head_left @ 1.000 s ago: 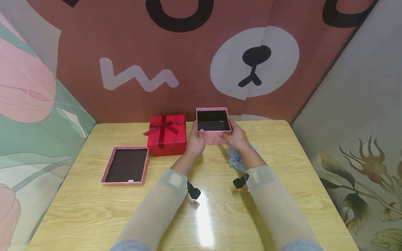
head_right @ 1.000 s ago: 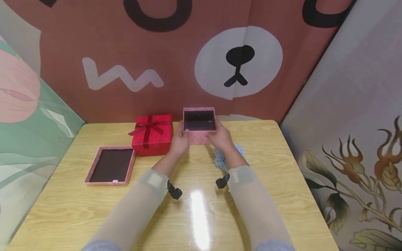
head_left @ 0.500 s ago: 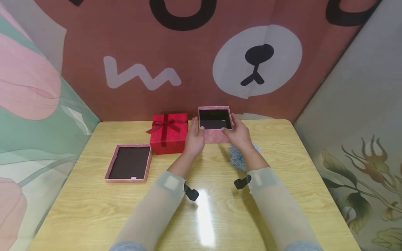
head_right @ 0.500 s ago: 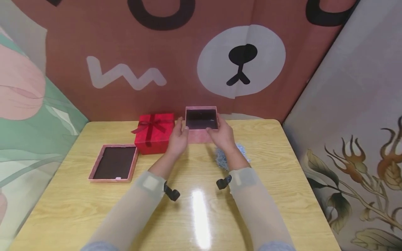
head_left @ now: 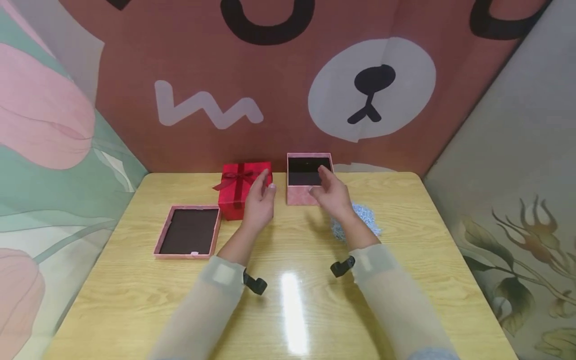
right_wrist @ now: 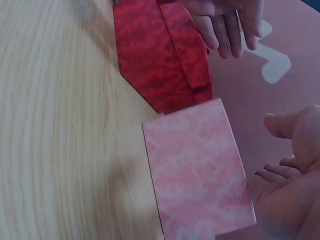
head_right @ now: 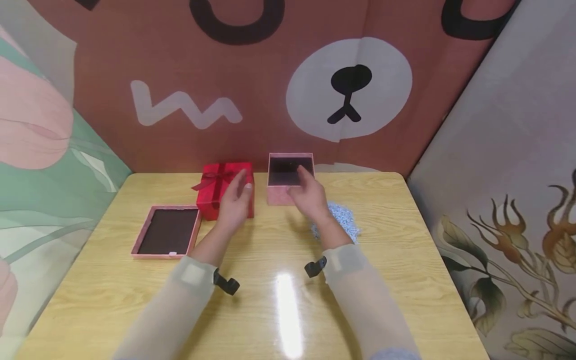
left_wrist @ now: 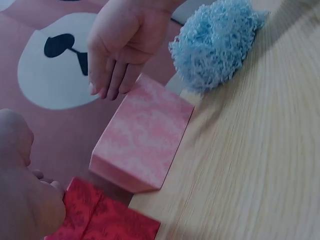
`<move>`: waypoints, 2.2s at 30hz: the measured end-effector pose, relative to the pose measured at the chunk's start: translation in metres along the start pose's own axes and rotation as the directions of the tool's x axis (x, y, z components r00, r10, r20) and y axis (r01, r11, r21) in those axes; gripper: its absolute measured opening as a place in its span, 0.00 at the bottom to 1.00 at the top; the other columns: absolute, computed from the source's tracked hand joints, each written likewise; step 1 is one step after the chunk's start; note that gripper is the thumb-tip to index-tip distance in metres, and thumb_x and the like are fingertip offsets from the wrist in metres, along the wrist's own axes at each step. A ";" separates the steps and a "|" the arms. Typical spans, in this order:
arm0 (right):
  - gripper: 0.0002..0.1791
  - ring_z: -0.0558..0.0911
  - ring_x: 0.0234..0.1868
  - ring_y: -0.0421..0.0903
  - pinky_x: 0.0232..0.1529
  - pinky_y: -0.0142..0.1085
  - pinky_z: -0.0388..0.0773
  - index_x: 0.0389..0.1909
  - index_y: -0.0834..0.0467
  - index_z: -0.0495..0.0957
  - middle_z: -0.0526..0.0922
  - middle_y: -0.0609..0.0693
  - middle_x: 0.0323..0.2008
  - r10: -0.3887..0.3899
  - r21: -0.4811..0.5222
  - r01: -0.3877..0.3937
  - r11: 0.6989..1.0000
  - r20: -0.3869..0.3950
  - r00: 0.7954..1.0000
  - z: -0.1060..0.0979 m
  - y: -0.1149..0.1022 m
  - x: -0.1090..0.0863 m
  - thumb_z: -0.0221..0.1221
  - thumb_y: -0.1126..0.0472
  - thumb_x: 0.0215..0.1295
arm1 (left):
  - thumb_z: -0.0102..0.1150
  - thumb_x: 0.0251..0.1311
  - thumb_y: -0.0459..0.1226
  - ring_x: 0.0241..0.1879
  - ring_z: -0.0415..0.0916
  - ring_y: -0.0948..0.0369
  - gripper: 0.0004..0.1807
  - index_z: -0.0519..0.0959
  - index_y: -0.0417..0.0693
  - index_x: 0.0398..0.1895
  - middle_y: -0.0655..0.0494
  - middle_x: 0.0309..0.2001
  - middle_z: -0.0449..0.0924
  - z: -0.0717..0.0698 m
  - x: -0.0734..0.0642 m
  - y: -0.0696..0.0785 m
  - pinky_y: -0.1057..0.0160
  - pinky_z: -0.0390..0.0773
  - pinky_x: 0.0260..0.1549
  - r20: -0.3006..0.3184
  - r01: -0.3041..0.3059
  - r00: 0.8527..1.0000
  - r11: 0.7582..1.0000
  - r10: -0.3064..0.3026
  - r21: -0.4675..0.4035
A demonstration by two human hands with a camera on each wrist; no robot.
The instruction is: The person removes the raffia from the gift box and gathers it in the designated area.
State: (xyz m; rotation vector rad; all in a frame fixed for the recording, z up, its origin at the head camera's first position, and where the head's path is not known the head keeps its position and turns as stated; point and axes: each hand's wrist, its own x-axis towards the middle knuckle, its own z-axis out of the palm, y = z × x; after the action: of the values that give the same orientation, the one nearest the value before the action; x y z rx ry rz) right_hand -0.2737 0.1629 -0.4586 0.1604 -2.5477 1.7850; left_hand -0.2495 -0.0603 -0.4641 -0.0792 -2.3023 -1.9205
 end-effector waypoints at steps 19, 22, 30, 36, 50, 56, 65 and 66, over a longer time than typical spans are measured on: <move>0.42 0.75 0.70 0.52 0.69 0.41 0.72 0.78 0.61 0.63 0.73 0.56 0.72 -0.099 -0.016 0.101 0.995 0.094 0.991 0.058 -0.010 -0.010 0.70 0.61 0.66 | 0.48 0.79 0.35 0.75 0.61 0.52 0.25 0.67 0.45 0.77 0.51 0.78 0.62 -0.086 0.009 -0.014 0.53 0.64 0.74 -0.181 -0.088 0.978 0.990 0.107 0.105; 0.41 0.77 0.69 0.52 0.68 0.42 0.74 0.77 0.59 0.65 0.75 0.56 0.71 -0.113 -0.032 0.116 0.993 0.095 0.989 0.064 -0.011 -0.011 0.71 0.61 0.65 | 0.47 0.79 0.37 0.76 0.60 0.52 0.25 0.68 0.45 0.76 0.51 0.78 0.61 -0.096 0.008 -0.020 0.51 0.63 0.74 -0.203 -0.065 0.975 0.989 0.091 0.132; 0.43 0.71 0.74 0.50 0.69 0.41 0.71 0.78 0.61 0.62 0.70 0.56 0.74 -0.164 -0.086 0.182 0.980 0.184 0.969 0.080 -0.015 -0.013 0.70 0.60 0.66 | 0.49 0.79 0.39 0.77 0.57 0.56 0.26 0.67 0.50 0.77 0.52 0.78 0.61 -0.108 0.003 -0.035 0.55 0.55 0.77 -0.209 0.039 0.978 0.993 -0.014 0.113; 0.47 0.73 0.72 0.58 0.68 0.49 0.74 0.79 0.60 0.60 0.68 0.60 0.75 -0.159 -0.136 0.189 0.972 0.207 0.965 0.092 -0.012 -0.013 0.72 0.59 0.63 | 0.50 0.79 0.44 0.77 0.57 0.52 0.30 0.61 0.52 0.81 0.48 0.78 0.60 -0.114 -0.003 -0.048 0.53 0.59 0.76 -0.158 0.120 0.982 0.985 -0.100 0.122; 0.51 0.81 0.61 0.61 0.62 0.46 0.81 0.82 0.57 0.57 0.75 0.61 0.68 -0.116 -0.239 0.172 0.956 0.231 0.966 0.107 -0.005 -0.004 0.72 0.53 0.63 | 0.48 0.78 0.55 0.79 0.55 0.51 0.36 0.57 0.53 0.83 0.49 0.79 0.61 -0.118 -0.011 -0.056 0.47 0.56 0.77 -0.082 0.214 0.976 0.946 -0.199 0.244; 0.47 0.83 0.59 0.57 0.61 0.43 0.81 0.81 0.58 0.57 0.79 0.60 0.65 -0.115 -0.260 0.174 0.950 0.226 0.967 0.108 -0.003 -0.003 0.70 0.53 0.66 | 0.49 0.77 0.55 0.79 0.53 0.53 0.37 0.57 0.54 0.83 0.52 0.79 0.60 -0.115 -0.011 -0.057 0.48 0.55 0.77 -0.096 0.249 0.967 0.949 -0.235 0.191; 0.43 0.79 0.64 0.54 0.65 0.41 0.77 0.81 0.59 0.58 0.77 0.60 0.67 -0.113 -0.288 0.167 0.943 0.195 0.974 0.108 -0.001 -0.004 0.66 0.55 0.70 | 0.51 0.76 0.56 0.78 0.58 0.54 0.36 0.60 0.54 0.82 0.51 0.77 0.64 -0.109 -0.014 -0.057 0.49 0.59 0.76 -0.127 0.230 0.971 0.942 -0.205 0.243; 0.42 0.79 0.64 0.55 0.65 0.42 0.77 0.80 0.59 0.59 0.77 0.61 0.67 -0.120 -0.288 0.171 0.942 0.187 0.975 0.108 -0.001 -0.004 0.66 0.56 0.70 | 0.51 0.76 0.56 0.77 0.59 0.53 0.37 0.60 0.53 0.82 0.50 0.77 0.65 -0.109 -0.014 -0.057 0.49 0.60 0.76 -0.127 0.224 0.972 0.942 -0.197 0.249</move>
State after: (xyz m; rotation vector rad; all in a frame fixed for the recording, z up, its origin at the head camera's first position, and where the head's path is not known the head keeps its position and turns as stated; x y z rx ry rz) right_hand -0.2659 0.0618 -0.4950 0.4948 -2.7985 1.3617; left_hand -0.2345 -0.1768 -0.5025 0.2972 -2.5596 -1.6402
